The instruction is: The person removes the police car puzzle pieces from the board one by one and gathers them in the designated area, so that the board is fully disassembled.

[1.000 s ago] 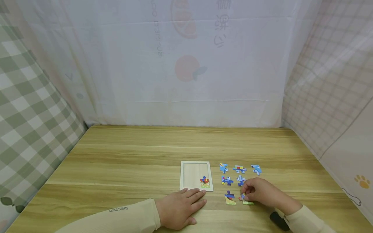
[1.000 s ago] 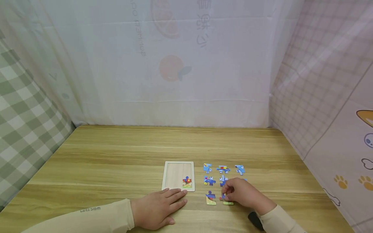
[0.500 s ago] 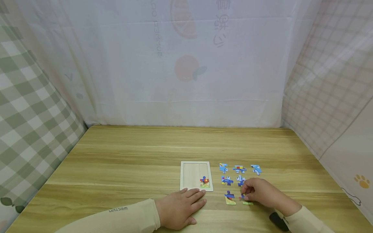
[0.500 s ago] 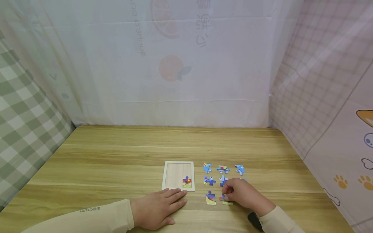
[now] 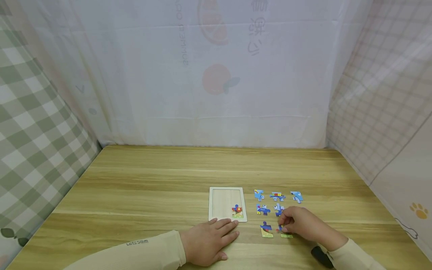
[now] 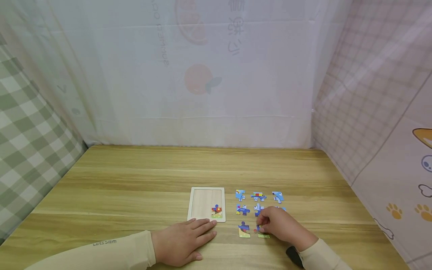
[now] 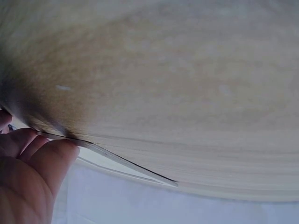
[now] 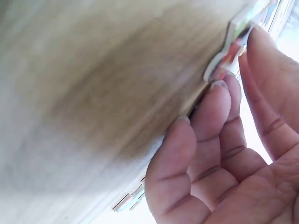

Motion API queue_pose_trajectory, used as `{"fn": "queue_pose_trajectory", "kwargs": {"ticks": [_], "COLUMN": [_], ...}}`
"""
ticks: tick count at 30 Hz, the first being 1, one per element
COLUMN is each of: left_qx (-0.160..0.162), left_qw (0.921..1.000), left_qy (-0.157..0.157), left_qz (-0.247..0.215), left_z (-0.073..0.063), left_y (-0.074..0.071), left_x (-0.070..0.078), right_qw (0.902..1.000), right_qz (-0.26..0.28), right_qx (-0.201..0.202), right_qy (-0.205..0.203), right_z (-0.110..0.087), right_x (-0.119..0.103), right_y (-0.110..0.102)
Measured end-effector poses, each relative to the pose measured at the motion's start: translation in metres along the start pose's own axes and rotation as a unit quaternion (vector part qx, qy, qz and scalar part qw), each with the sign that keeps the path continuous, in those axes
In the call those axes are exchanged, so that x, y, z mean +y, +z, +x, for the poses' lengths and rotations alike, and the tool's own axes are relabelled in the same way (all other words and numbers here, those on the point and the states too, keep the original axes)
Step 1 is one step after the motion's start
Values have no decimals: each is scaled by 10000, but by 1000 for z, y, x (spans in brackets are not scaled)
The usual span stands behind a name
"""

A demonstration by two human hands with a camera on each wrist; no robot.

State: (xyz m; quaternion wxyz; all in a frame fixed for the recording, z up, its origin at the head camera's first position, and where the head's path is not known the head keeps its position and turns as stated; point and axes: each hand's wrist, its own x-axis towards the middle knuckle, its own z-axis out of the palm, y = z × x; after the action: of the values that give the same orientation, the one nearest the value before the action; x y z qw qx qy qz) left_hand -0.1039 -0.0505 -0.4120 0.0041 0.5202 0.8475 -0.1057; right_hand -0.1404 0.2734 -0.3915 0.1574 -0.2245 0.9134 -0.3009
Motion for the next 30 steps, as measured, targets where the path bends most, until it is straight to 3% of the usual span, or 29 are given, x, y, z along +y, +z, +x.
{"fn": "queue_pose_trajectory", "kwargs": {"ticks": [10, 19, 24, 30], "left_qx": [6, -1, 138, 300], "left_qw": [10000, 10000, 9998, 9992], "left_qy": [-7, -5, -6, -13], "left_qz": [0, 0, 155, 254], "left_z": [0, 1, 0, 0], "left_y": [-2, -2, -2, -1], "left_x": [1, 0, 1, 1], "right_qw": [9991, 9984, 9984, 9976], "right_qz": [-104, -39, -11, -354], "right_qx": [408, 530, 557, 575], "right_qy": [20, 200, 134, -157], "right_z": [6, 24, 35, 51], "right_x": [-6, -30, -45, -58], "right_y": [-6, -8, -8, -4]}}
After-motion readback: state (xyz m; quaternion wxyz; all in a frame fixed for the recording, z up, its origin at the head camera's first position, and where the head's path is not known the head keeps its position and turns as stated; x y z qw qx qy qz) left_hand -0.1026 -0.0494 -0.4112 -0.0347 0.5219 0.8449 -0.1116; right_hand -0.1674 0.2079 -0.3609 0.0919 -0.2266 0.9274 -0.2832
